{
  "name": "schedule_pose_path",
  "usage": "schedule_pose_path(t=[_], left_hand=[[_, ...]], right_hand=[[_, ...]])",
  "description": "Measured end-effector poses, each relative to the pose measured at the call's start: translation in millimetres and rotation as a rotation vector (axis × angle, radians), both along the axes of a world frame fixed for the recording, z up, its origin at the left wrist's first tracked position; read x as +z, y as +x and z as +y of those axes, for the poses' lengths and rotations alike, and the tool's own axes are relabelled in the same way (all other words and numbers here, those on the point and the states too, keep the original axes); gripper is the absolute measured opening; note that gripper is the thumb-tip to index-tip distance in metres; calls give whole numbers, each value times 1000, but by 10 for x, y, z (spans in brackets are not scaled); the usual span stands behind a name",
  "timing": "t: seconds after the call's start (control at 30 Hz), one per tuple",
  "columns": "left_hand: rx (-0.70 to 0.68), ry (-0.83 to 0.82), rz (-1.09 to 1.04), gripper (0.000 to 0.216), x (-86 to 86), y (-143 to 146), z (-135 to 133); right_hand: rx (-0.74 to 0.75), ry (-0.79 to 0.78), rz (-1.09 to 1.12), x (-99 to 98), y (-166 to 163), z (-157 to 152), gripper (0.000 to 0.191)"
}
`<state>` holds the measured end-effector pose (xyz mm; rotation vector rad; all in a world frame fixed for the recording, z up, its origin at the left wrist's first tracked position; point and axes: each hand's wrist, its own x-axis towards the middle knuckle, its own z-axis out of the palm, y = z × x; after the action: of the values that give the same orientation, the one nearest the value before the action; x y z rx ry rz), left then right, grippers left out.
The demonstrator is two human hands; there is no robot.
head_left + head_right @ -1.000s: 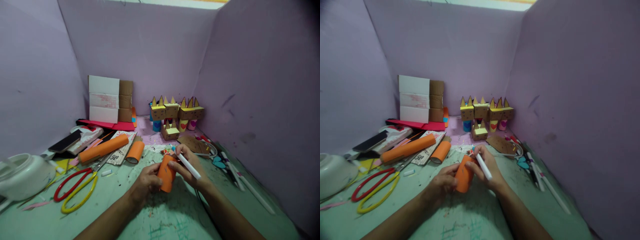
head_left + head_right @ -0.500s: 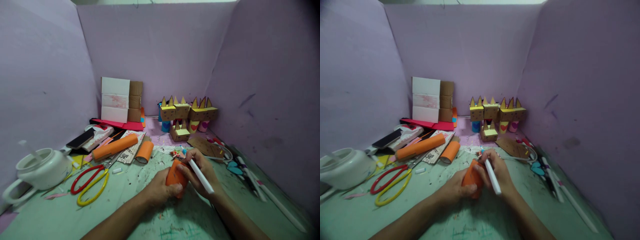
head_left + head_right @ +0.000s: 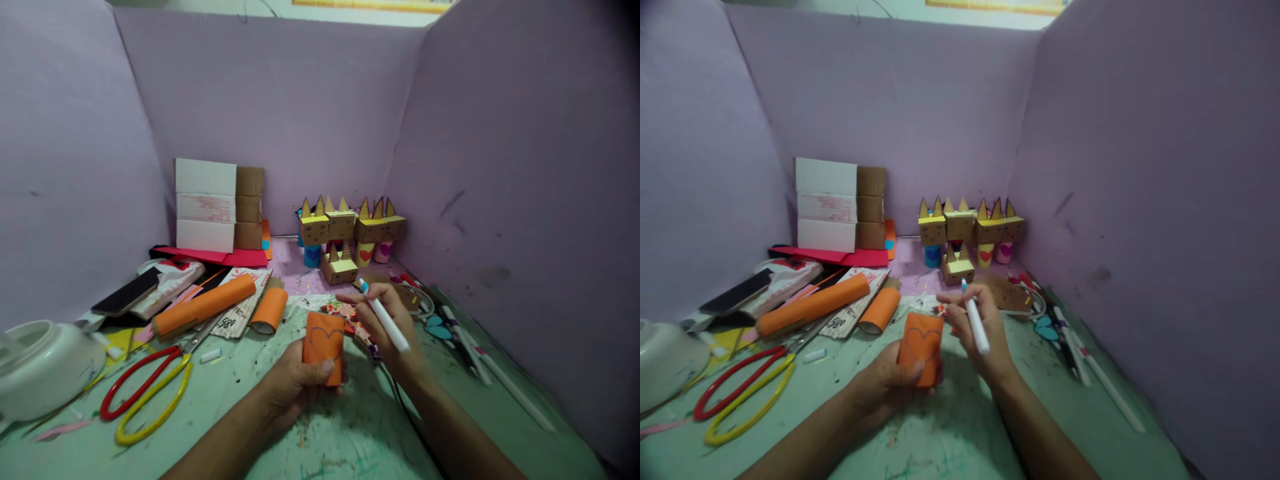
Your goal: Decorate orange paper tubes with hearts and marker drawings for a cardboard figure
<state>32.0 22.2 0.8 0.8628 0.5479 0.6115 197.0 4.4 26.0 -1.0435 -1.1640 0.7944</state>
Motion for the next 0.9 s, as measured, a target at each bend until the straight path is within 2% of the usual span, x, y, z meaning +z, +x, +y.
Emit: schedule_pose_path(t=[0.07,0.23,0.33,0.53,0.67,0.8,0.9], left_hand=[[38,-81,-10,59,28,-25,1],[-11,-141,-78,61,69,-58,-3],[-53,-142,-108,59,63,-62,-7],[-161,-167,-188,48,94,-66,-38],[-139,-110,-166,52,80,-69,-77],[-25,5,-59,53,15,-49,-100],[-65,86,-41,52,-10,-12,-89]], right_hand=[[11,-63,136,7,24,12,38],[373,-202,354,-41,-3,35,45],[465,-212,409,-39,-49,22,46],[505,-242,420,-78,-73,-7,49],[566,-234,426,-111,-90,-25,46],[466,-215,411,-88,-126,-38,48],[417,-224,379,-82,-147,-31,49]])
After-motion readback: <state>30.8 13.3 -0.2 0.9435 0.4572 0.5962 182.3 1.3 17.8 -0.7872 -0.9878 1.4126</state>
